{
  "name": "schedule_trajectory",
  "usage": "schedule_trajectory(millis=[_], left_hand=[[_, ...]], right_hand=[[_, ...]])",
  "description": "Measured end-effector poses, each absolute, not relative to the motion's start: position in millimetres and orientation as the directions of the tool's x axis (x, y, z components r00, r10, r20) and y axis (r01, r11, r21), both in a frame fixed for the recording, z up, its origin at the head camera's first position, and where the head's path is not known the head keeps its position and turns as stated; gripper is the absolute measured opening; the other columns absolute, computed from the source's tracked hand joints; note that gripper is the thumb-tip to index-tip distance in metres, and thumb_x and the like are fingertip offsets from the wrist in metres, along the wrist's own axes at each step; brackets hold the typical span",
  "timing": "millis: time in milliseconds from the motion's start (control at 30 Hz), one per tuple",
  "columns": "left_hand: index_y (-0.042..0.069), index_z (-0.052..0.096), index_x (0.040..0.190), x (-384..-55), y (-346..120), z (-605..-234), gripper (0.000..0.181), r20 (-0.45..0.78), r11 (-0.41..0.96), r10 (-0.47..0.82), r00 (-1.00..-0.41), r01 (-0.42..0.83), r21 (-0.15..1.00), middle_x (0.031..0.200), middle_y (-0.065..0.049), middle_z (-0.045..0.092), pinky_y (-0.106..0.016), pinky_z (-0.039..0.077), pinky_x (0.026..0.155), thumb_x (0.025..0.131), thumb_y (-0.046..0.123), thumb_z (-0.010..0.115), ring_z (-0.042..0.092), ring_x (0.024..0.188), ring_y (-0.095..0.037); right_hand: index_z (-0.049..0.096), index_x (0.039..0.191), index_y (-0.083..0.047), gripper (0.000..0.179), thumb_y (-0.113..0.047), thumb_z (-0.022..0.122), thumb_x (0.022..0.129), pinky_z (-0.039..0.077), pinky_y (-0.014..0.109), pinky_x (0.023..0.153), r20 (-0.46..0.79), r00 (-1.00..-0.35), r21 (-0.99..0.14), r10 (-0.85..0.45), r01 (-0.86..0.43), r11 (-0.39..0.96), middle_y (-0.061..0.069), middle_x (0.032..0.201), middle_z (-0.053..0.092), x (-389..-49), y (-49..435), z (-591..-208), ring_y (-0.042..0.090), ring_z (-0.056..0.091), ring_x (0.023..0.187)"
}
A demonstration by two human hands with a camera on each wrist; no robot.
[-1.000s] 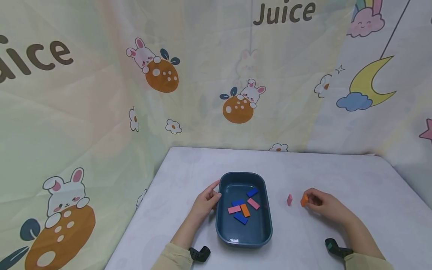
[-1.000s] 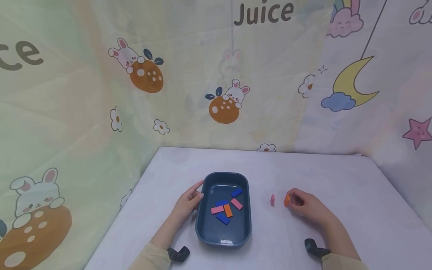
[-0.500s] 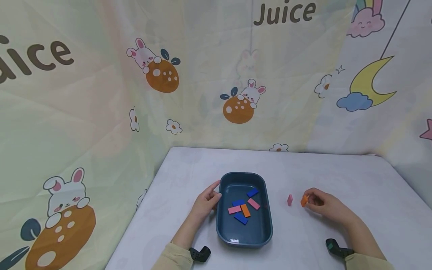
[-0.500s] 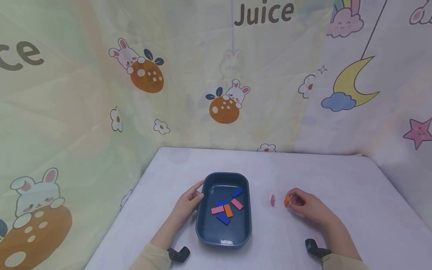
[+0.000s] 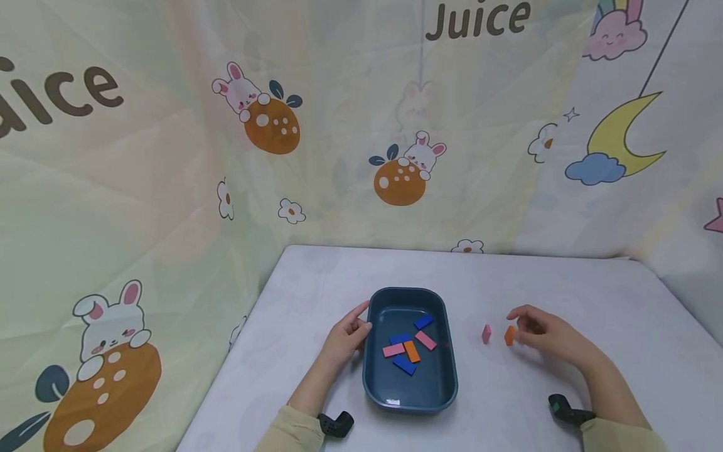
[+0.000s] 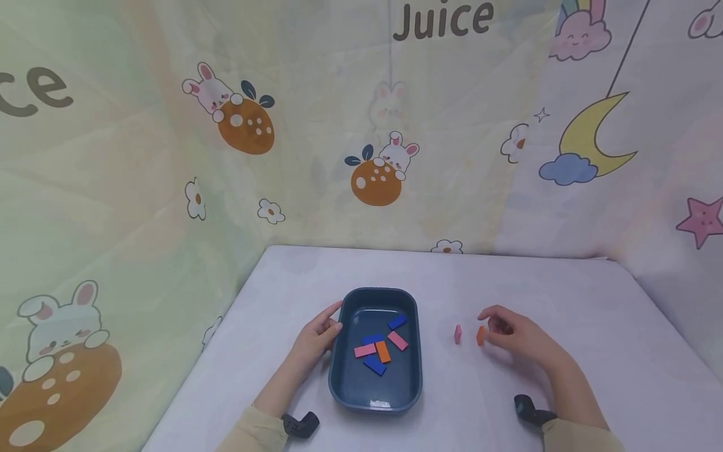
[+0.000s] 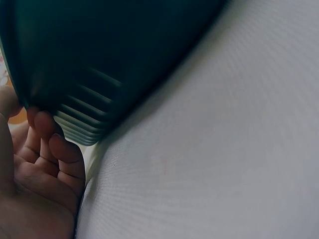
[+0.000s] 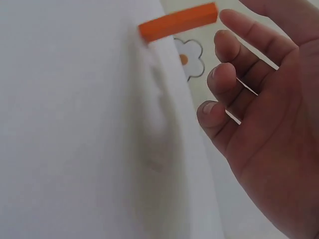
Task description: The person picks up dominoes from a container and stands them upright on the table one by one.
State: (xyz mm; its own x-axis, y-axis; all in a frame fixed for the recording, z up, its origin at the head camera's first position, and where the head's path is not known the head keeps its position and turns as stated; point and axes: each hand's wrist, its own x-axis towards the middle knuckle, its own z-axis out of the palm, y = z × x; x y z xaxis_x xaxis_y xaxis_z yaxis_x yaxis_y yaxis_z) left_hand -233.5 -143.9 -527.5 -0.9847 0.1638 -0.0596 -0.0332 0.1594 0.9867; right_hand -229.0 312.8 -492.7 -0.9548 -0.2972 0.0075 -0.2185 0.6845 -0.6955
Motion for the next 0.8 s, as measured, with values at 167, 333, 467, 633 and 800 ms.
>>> schedule_trajectory(millis=[167, 333, 467, 633, 800], left_hand=[[0.037, 0.050, 0.143, -233, -146, -526, 0.051, -0.067, 0.161, 0.161, -0.985, -0.040, 0.986, 0.092, -0.006, 0.064, -0.029, 0.053, 0.066, 0.094, 0.037, 0.065, 0.059, 0.071, -0.018], [0.036, 0.050, 0.143, -233, -148, -525, 0.052, -0.067, 0.150, 0.157, -0.985, -0.043, 0.988, 0.091, -0.008, 0.064, -0.029, 0.052, 0.065, 0.094, 0.035, 0.066, 0.059, 0.070, -0.018], [0.035, 0.050, 0.143, -233, -148, -527, 0.053, -0.071, 0.154, 0.158, -0.985, -0.046, 0.987, 0.091, -0.007, 0.064, -0.029, 0.052, 0.065, 0.094, 0.036, 0.066, 0.059, 0.070, -0.017], [0.036, 0.051, 0.142, -233, -146, -529, 0.052, -0.061, 0.158, 0.158, -0.985, -0.036, 0.987, 0.090, -0.006, 0.064, -0.029, 0.052, 0.066, 0.093, 0.038, 0.067, 0.059, 0.070, -0.018], [0.039, 0.051, 0.141, -234, -144, -527, 0.051, -0.062, 0.165, 0.157, -0.986, -0.036, 0.986, 0.092, -0.008, 0.064, -0.030, 0.052, 0.067, 0.093, 0.040, 0.066, 0.059, 0.070, -0.019]], right_hand=[[0.060, 0.121, -0.013, 0.032, -0.029, 0.067, 0.094, 0.046, 0.024, 0.066, 0.002, -0.939, -0.707, -0.345, -0.246, 0.663, 0.004, 0.092, 0.055, -238, 292, -470, 0.012, 0.054, 0.082], [0.061, 0.118, -0.015, 0.030, -0.032, 0.067, 0.094, 0.053, 0.026, 0.074, -0.028, -0.904, -0.739, -0.426, -0.269, 0.618, 0.006, 0.099, 0.061, -256, 258, -445, 0.017, 0.058, 0.089], [0.063, 0.115, -0.019, 0.024, -0.031, 0.066, 0.095, 0.056, 0.032, 0.083, -0.047, -0.873, -0.766, -0.486, -0.281, 0.578, 0.009, 0.107, 0.065, -271, 232, -435, 0.026, 0.063, 0.096], [0.064, 0.115, -0.017, 0.023, -0.031, 0.063, 0.097, 0.055, 0.043, 0.092, -0.098, -0.827, -0.798, -0.554, -0.267, 0.540, 0.010, 0.108, 0.067, -284, 196, -429, 0.029, 0.066, 0.100], [0.064, 0.117, -0.010, 0.023, -0.024, 0.057, 0.101, 0.055, 0.041, 0.094, -0.144, -0.754, -0.777, -0.641, -0.315, 0.545, 0.011, 0.111, 0.067, -291, 159, -419, 0.025, 0.065, 0.104]])
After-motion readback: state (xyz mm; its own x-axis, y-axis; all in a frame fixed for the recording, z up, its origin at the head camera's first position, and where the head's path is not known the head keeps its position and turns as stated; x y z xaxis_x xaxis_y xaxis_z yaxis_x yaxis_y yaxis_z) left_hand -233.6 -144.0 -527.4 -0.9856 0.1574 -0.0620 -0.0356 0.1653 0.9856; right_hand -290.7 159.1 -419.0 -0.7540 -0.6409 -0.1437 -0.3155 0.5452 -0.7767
